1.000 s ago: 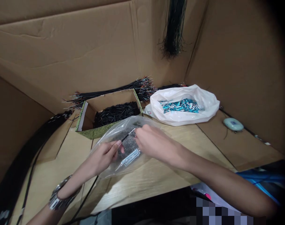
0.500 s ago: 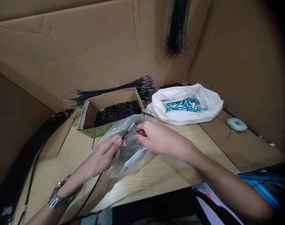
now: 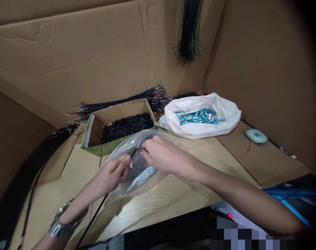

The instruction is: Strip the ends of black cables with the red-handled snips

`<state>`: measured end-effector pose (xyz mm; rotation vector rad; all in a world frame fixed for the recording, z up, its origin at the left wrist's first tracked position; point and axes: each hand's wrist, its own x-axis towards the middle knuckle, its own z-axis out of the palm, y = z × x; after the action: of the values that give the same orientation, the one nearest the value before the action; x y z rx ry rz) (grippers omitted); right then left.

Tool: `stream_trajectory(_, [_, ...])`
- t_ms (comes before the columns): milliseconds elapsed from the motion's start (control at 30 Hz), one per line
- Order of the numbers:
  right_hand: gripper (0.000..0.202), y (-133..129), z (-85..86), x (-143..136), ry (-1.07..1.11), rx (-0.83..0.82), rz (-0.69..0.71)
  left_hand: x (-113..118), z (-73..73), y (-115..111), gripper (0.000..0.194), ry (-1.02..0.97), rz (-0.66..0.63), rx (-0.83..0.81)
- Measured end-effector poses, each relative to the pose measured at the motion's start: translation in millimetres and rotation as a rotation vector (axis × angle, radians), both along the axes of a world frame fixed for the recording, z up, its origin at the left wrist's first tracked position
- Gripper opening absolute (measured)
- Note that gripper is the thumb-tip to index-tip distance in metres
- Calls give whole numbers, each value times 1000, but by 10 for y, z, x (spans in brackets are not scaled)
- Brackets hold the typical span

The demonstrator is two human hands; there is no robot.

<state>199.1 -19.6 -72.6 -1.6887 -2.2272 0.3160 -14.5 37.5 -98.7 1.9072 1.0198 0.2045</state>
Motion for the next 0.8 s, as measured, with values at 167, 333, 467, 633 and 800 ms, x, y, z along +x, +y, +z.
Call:
stream_trajectory(167, [28, -116, 92, 43, 14, 15, -41, 22, 116, -80, 41, 44, -54, 66])
stream_trajectory(333, [29, -78, 29, -52, -25, 16, 15, 30, 65, -79, 38, 88, -84, 137])
stream_trajectory(467, [25, -40, -29, -55, -36, -13, 52, 0, -45, -39, 39, 89, -79, 176])
stream_trajectory(633, [26, -121, 52, 87, 17, -8, -36, -25, -9, -28, 42, 59, -41, 182])
stream_trajectory(800, [25, -163, 136, 175, 78, -38, -79, -8, 47, -35, 42, 45, -31, 150])
